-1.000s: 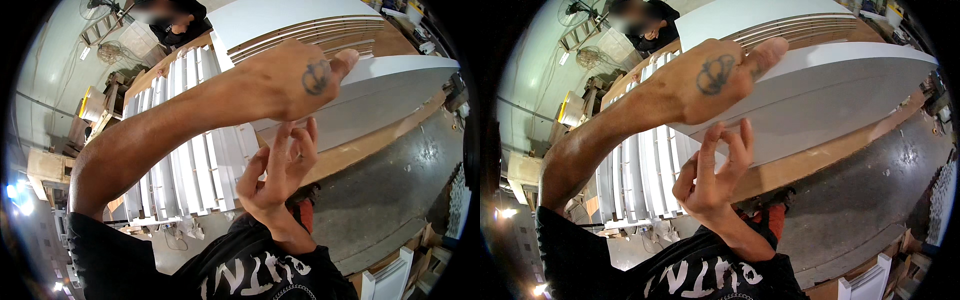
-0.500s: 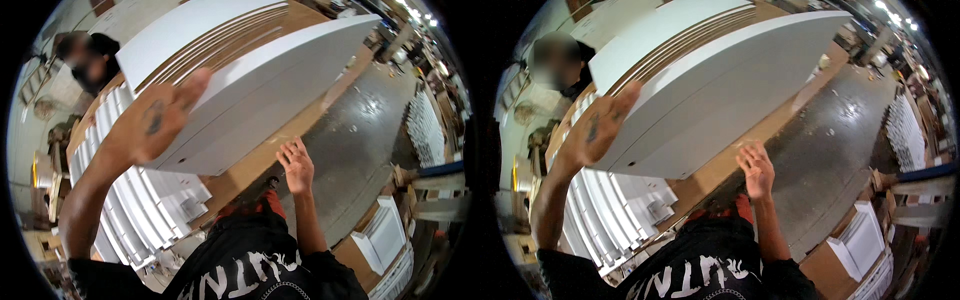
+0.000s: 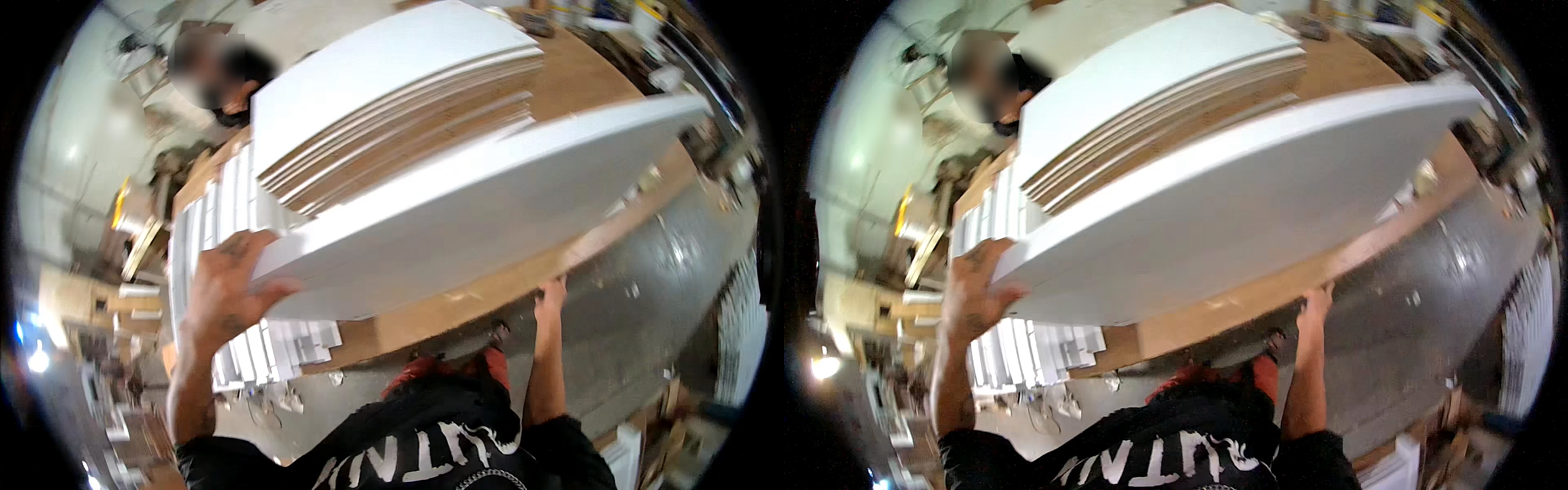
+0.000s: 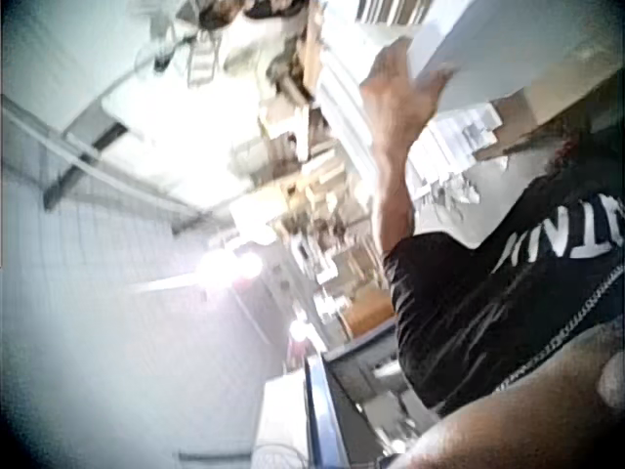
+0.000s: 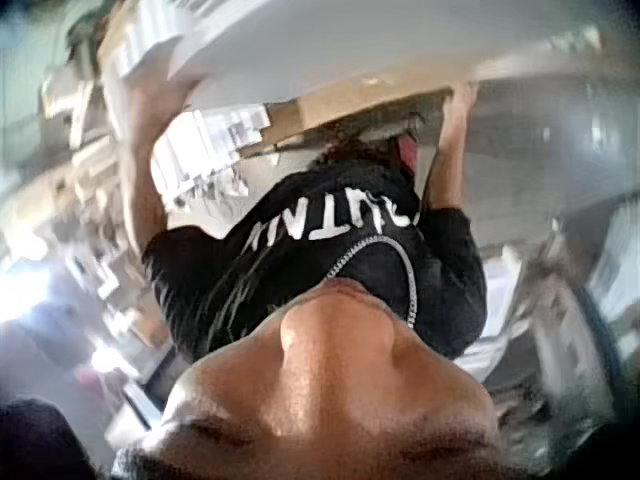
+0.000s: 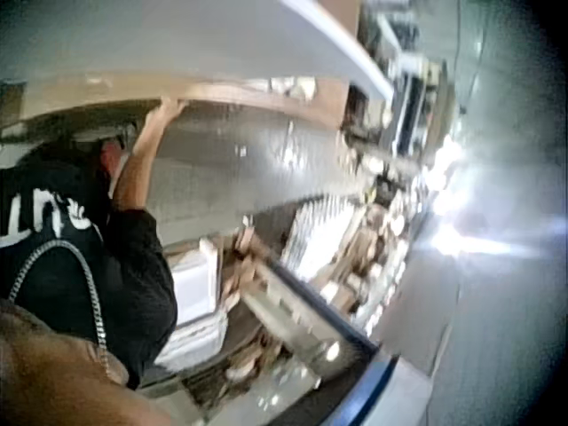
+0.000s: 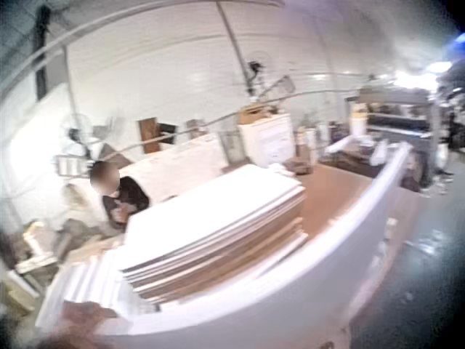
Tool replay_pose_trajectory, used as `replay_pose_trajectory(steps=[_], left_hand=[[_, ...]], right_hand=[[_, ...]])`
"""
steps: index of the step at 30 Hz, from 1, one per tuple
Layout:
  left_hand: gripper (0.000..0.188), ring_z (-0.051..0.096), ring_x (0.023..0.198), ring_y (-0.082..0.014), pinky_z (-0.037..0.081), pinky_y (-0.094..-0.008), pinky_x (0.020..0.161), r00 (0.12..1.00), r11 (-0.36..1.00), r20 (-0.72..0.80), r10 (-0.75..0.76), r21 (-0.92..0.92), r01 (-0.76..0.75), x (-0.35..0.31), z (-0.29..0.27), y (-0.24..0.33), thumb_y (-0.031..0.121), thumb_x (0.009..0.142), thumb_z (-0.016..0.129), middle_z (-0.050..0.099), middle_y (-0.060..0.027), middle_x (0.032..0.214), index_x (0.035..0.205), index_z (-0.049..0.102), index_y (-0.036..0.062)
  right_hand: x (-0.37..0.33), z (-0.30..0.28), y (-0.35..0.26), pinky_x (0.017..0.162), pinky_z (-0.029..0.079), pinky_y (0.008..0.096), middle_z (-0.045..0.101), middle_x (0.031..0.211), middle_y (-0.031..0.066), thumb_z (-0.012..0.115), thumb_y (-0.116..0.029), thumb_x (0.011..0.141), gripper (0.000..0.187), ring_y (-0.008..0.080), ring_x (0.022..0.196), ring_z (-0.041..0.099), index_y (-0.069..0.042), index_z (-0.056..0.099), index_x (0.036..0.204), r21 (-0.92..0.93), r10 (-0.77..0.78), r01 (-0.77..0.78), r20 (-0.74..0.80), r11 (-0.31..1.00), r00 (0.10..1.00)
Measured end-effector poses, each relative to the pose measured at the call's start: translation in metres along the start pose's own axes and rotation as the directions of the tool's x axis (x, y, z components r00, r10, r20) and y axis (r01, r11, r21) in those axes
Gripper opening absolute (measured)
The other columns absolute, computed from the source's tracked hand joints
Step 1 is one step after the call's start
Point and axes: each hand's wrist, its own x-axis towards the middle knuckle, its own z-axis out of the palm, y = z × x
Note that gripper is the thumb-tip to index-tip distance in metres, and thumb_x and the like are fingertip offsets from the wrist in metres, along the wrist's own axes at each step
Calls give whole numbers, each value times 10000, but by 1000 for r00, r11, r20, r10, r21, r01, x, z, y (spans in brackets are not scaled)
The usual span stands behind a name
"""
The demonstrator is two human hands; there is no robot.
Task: The person wipes a wooden board with a cloth, applies glue to the edge of boards using a squeeze bag, and then stacks the boards on a table.
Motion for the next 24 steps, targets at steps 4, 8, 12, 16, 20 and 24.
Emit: replay_pose_trajectory(steps=[4, 8, 12, 16, 20, 24], left_hand=[[718, 630, 796, -288, 521, -381, 719, 988, 979, -18, -156, 131, 157, 27, 12, 47, 653, 777, 543, 621, -181, 900, 1098, 539, 11], [800, 610, 889, -325, 486, -439, 788, 973, 965, -56, -225, 128, 231, 48, 28, 76, 628, 645, 699, 597, -193, 977, 1151, 509, 39], [815, 542, 1066, -318, 435, -452, 924, 944, 930, -23, -329, 165, 329, 59, 35, 94, 663, 737, 571, 553, -211, 1113, 1233, 457, 26], [697, 492, 1138, -309, 398, -440, 966, 955, 955, 14, -296, 13, 296, 80, 39, 111, 540, 851, 507, 543, -209, 1139, 1244, 440, -32], [609, 502, 1127, -303, 385, -420, 964, 970, 965, -70, -234, 104, 241, 55, 28, 112, 452, 857, 547, 546, -207, 1148, 1214, 476, -37], [676, 475, 1139, -304, 293, -462, 1025, 918, 930, -158, -363, -1, 367, 9, 27, 91, 477, 787, 629, 543, -167, 1137, 1231, 481, -10]], right_hand=[[3, -13, 6, 1015, 114, 523, 433, 1280, 10, 492, -62, 745, 676, 195, 1171, 370, -203, 365, 1394, 89, 77, -78, 21, 993, 997], [-34, -12, -53, 1067, 97, 549, 419, 1315, 69, 541, -144, 845, 518, 235, 1205, 384, -82, 413, 1343, 26, 93, -102, 231, 994, 969], [-144, 44, -152, 932, 407, 307, 621, 1070, 129, 562, -28, 844, 192, 211, 1005, 562, 40, 639, 1007, -179, -563, 633, 322, 753, 761], [-182, 64, -241, 892, 422, 355, 612, 1023, 147, 572, -76, 854, 146, 242, 979, 551, 39, 609, 937, -96, -835, 994, 551, -50, 11], [-255, 151, -247, 945, 381, 399, 543, 1189, 149, 699, -324, 781, 528, 267, 1077, 510, -5, 523, 1162, 202, -407, 843, 805, -499, -433], [-285, 176, -214, 812, 398, 432, 529, 1072, 140, 752, -338, 699, 726, 311, 946, 515, -33, 444, 1282, 172, 60, 764, 983, -622, -173]])
